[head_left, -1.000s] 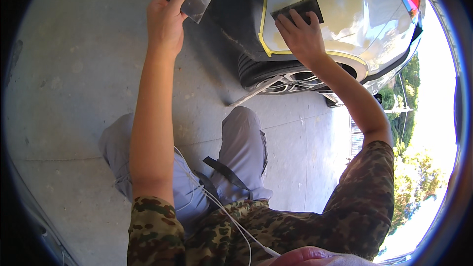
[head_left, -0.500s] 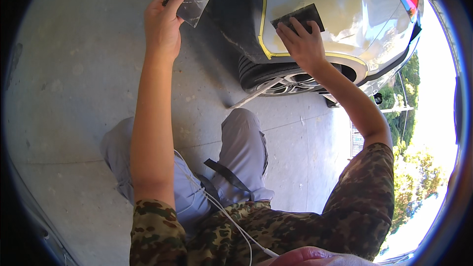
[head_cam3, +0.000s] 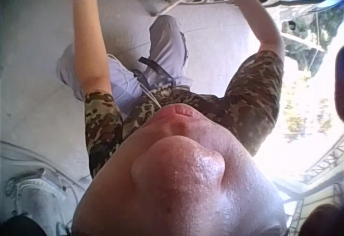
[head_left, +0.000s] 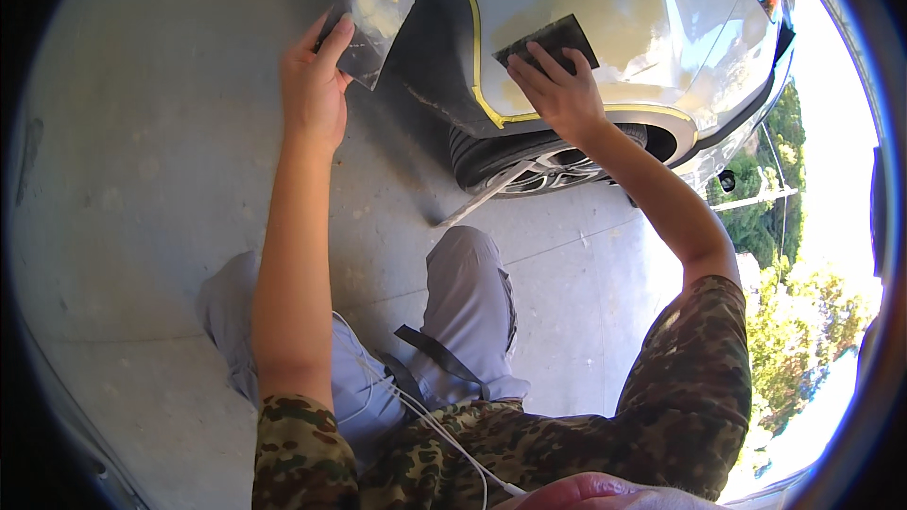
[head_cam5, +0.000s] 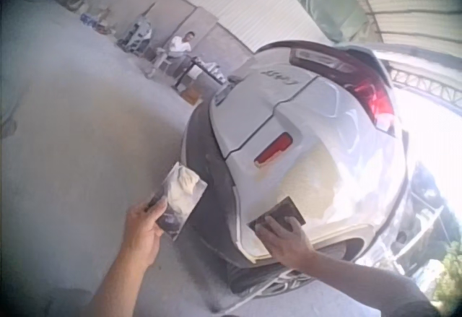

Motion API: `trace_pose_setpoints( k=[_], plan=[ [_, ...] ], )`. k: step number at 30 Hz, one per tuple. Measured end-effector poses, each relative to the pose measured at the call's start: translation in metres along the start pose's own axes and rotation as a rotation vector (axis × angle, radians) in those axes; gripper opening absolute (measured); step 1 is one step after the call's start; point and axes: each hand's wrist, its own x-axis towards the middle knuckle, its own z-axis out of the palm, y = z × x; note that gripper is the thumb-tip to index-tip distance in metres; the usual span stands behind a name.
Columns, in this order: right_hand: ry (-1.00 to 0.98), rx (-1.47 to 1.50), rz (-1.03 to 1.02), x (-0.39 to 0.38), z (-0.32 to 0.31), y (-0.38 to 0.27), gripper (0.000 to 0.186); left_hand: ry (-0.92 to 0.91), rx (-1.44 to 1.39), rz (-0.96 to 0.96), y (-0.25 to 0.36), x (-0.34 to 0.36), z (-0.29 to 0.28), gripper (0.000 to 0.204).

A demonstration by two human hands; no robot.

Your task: The person kneels beside a white car and uses a putty knife to apply body filler to the rear bumper, then smooths it with a sanding block. The person repeatedly applies and sands the filler along the bumper edge.

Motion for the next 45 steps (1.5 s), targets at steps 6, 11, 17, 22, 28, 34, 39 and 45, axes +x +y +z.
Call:
trace_pose_setpoints(
  k=[6, 11, 17, 22, 28, 34, 39, 45],
  plan=[
    [-0.006, 0.04, 0.013, -0.034, -0.006, -0.004, 0.05, -0.13, -0.11, -0.045, -0.016, -0.012, 0.026, 0.042],
    [0.262, 0.31, 0.295, -0.033, -0.061, -0.009, 0.044, -0.13, -0.118, -0.138, -0.036, -0.026, 0.052, 0.043],
    [0.59, 0.896, 0.919, 0.001, -0.114, -0.039, 0.03, -0.113, 0.146, -0.158, -0.052, -0.052, 0.084, 0.048],
    [0.681, 0.99, 0.95, 0.02, -0.109, -0.055, 0.029, -0.231, 0.155, -0.025, -0.058, -0.068, 0.104, 0.048],
    [0.635, 1.088, 0.864, 0.015, -0.092, -0.069, 0.035, -0.238, 0.242, 0.071, -0.052, -0.068, 0.11, 0.046],
    [0.534, 0.439, 0.503, 0.004, -0.074, -0.028, 0.043, 0.016, 0.246, 0.214, -0.005, -0.039, 0.088, 0.047],
    [0.256, 0.038, 0.167, 0.031, -0.043, 0.0, 0.04, 0.116, 0.183, 0.274, 0.02, -0.027, 0.069, 0.046],
    [0.019, -0.063, 0.047, 0.042, -0.016, 0.001, 0.041, 0.134, 0.203, 0.213, 0.019, -0.03, 0.071, 0.044]
  ],
)
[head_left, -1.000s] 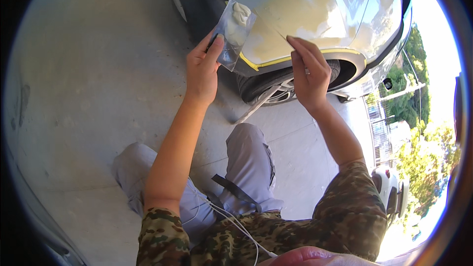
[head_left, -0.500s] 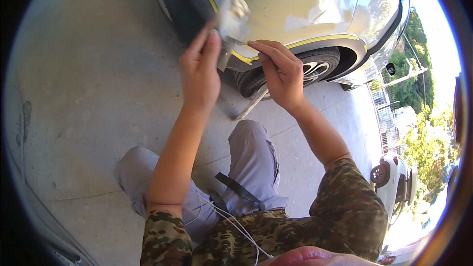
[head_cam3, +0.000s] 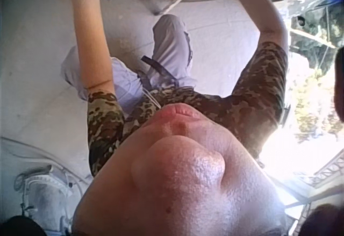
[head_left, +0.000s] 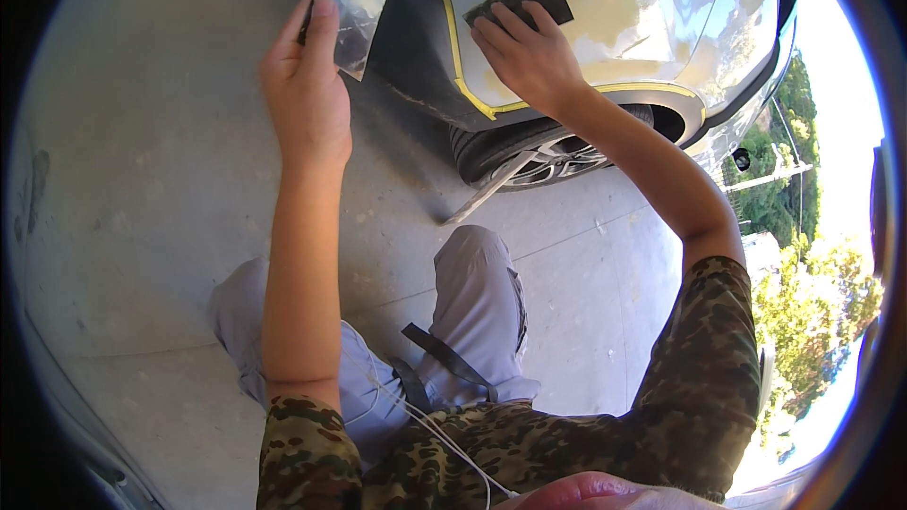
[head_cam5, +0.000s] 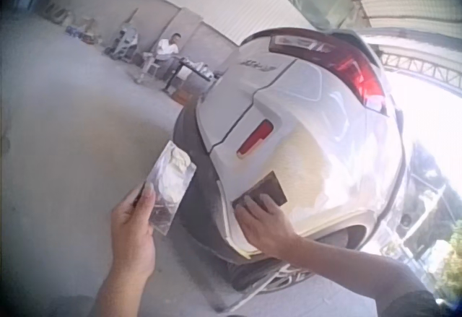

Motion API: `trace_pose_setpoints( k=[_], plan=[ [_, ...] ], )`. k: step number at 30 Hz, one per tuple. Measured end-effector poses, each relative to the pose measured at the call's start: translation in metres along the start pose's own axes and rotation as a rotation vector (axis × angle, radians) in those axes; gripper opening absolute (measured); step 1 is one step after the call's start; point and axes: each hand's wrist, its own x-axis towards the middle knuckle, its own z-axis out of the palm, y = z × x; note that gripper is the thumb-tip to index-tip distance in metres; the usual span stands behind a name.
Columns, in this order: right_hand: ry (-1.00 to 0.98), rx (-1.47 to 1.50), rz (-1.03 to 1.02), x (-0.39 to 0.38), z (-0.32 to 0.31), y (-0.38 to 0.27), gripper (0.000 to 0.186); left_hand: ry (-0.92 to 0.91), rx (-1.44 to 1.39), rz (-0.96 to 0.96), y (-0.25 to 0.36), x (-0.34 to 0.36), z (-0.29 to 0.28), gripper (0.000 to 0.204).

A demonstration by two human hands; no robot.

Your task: The person kneels beside a white car and uses a putty knife to apply body filler to the rear bumper, then smooths it with a sanding block. The person repeatedly applies and sands the filler along the bumper edge.

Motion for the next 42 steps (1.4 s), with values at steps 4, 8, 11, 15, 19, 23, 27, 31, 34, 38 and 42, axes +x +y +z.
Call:
trace_pose_setpoints(
  k=[4, 8, 11, 15, 19, 23, 27, 31, 34, 38, 42],
  plan=[
    [-0.004, 0.024, -0.032, -0.024, 0.003, -0.009, 0.042, -0.008, 0.025, 0.018, 0.003, 0.003, -0.002, 0.049],
    [0.004, 0.099, -0.047, -0.034, -0.013, -0.009, 0.042, -0.043, 0.016, 0.032, 0.007, 0.006, -0.006, 0.05],
    [0.054, 0.106, -0.045, -0.018, -0.024, 0.007, 0.041, -0.04, 0.037, 0.023, 0.009, 0.005, -0.007, 0.044],
    [0.035, 0.047, -0.058, 0.012, -0.02, 0.015, 0.042, -0.058, 0.008, -0.002, 0.006, 0.005, -0.005, 0.042],
    [-0.028, 0.03, -0.076, 0.007, -0.01, 0.003, 0.038, -0.063, -0.015, -0.025, 0.002, 0.009, -0.007, 0.043],
    [-0.035, 0.058, -0.082, -0.019, 0.001, -0.005, 0.039, -0.076, 0.003, -0.067, -0.002, 0.012, -0.011, 0.05],
    [-0.018, 0.113, -0.073, -0.045, 0.006, -0.007, 0.039, -0.114, -0.012, -0.069, -0.005, 0.013, -0.011, 0.054],
    [-0.02, 0.157, -0.093, -0.065, -0.009, -0.001, 0.041, -0.108, 0.01, -0.134, -0.005, 0.011, -0.01, 0.054],
    [0.064, 0.182, -0.084, -0.057, -0.024, 0.012, 0.044, -0.111, -0.023, -0.132, -0.008, 0.008, -0.004, 0.052],
    [0.132, 0.137, -0.059, -0.014, -0.027, 0.04, 0.045, -0.111, -0.006, -0.148, -0.014, 0.001, 0.002, 0.048],
    [0.067, 0.072, -0.031, 0.006, -0.019, 0.044, 0.043, -0.136, -0.002, -0.188, -0.019, 0.001, 0.001, 0.054]
  ],
)
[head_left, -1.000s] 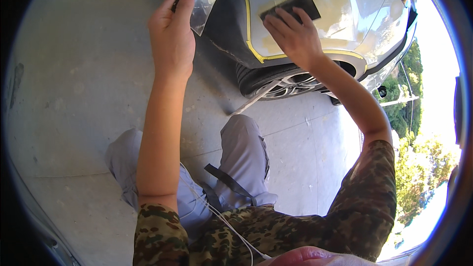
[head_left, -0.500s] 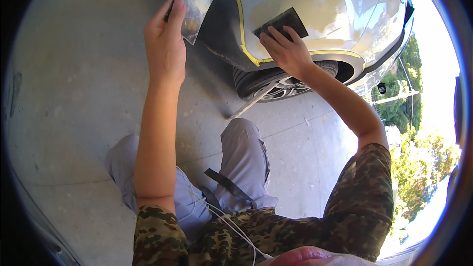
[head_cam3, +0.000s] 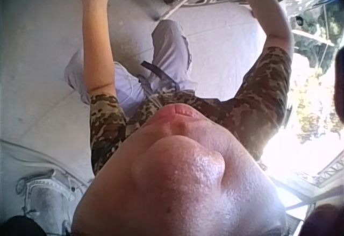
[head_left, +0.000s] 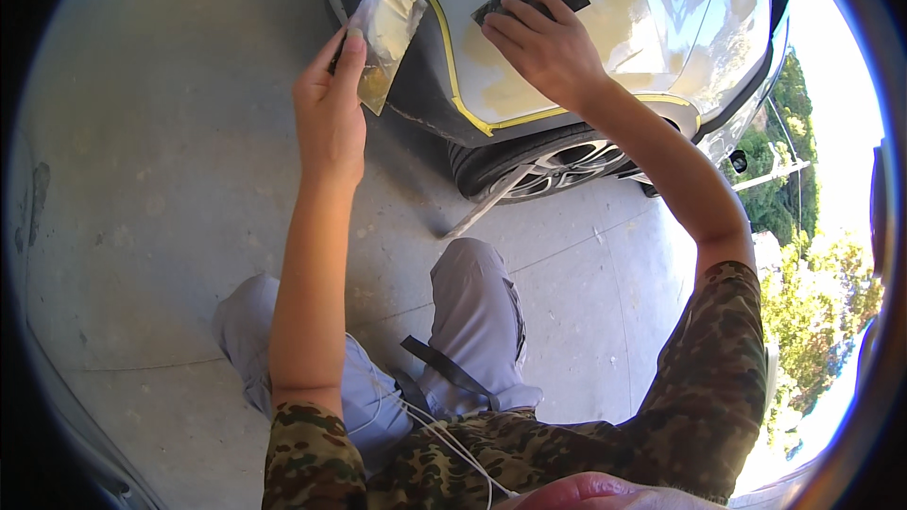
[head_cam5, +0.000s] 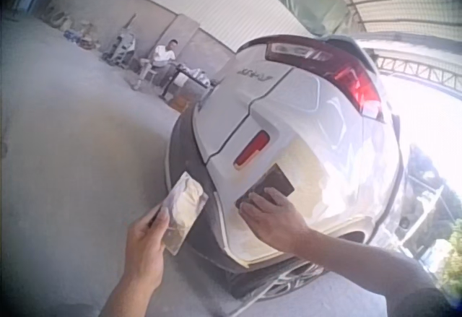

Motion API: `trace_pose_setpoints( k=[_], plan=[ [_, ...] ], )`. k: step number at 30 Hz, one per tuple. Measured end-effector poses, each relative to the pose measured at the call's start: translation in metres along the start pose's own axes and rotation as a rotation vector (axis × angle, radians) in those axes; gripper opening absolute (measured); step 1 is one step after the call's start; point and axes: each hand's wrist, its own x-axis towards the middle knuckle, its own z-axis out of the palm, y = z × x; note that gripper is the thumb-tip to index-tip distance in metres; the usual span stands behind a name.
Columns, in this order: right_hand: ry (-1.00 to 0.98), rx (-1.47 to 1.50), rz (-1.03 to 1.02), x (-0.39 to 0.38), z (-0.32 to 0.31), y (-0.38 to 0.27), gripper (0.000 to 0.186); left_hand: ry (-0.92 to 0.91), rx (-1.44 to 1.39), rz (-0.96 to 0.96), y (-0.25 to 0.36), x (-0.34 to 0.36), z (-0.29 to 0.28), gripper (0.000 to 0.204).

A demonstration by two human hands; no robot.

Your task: The person kneels beside a white car and uses a putty knife to apply body filler to the rear bumper, then smooths it with a sanding block. The person repeatedly applies and sands the filler along the bumper edge.

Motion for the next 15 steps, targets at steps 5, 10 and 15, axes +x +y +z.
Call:
trace_pose_setpoints(
  k=[5, 10, 15],
  plan=[
    [-0.024, 0.033, 0.0, -0.033, 0.009, -0.016, 0.044, -0.003, 0.016, 0.013, -0.005, 0.002, -0.002, 0.053],
    [-0.014, 0.068, 0.008, -0.078, 0.027, -0.027, 0.045, -0.037, 0.002, 0.005, -0.012, 0.001, 0.001, 0.052],
    [0.009, 0.111, 0.0, -0.115, 0.029, -0.027, 0.046, -0.046, 0.019, -0.058, -0.017, -0.006, 0.008, 0.05]
  ],
)
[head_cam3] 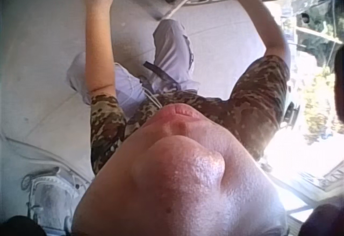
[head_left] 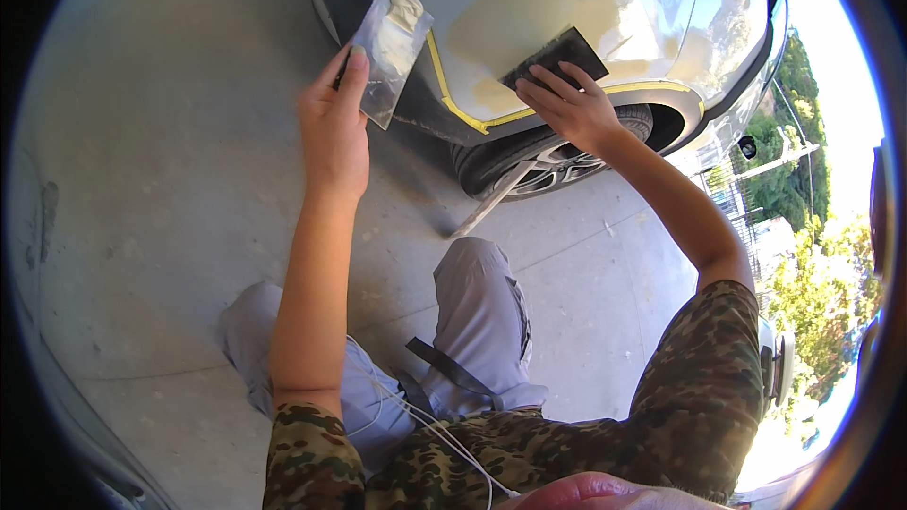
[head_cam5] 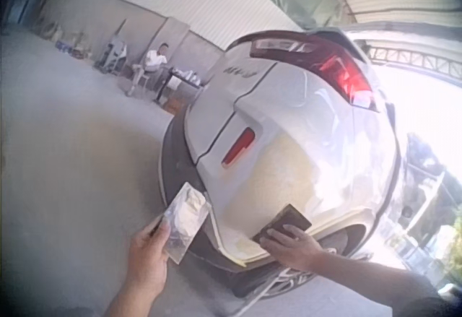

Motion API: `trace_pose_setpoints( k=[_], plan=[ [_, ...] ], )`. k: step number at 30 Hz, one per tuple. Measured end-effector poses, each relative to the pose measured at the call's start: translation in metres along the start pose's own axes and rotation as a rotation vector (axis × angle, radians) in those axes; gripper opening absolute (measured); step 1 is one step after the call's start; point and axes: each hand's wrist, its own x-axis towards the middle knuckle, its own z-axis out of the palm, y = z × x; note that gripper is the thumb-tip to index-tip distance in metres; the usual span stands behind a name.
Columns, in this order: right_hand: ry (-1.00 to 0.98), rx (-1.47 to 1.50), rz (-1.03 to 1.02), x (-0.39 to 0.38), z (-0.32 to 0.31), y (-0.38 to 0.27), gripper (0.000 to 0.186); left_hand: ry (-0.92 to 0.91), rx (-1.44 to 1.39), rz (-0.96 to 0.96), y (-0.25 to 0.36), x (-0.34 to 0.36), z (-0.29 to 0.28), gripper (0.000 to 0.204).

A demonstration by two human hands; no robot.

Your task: The person kneels beside a white car and uses a putty knife to apply body filler to the rear bumper, then smooths it with a sanding block. The person repeatedly applies and sands the filler along the bumper edge.

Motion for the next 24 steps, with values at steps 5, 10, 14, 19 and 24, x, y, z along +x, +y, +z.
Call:
trace_pose_setpoints(
  k=[5, 10, 14, 19, 24],
  plan=[
    [0.228, 0.17, 0.215, 0.002, -0.049, -0.012, 0.043, -0.062, 0.003, -0.063, -0.012, -0.015, 0.022, 0.049],
    [0.567, 0.658, 0.811, 0.042, -0.093, -0.051, 0.038, -0.189, -0.014, 0.013, -0.026, -0.03, 0.048, 0.051],
    [0.707, 0.85, 0.979, 0.071, -0.091, -0.067, 0.031, -0.231, 0.067, 0.007, -0.03, -0.045, 0.055, 0.05],
    [0.585, 0.992, 0.944, 0.074, -0.083, -0.091, 0.033, -0.211, 0.212, 0.096, -0.025, -0.046, 0.057, 0.046],
    [0.535, 0.654, 0.667, 0.063, -0.079, -0.052, 0.041, -0.047, 0.093, 0.19, 0.004, -0.029, 0.041, 0.047]
  ],
)
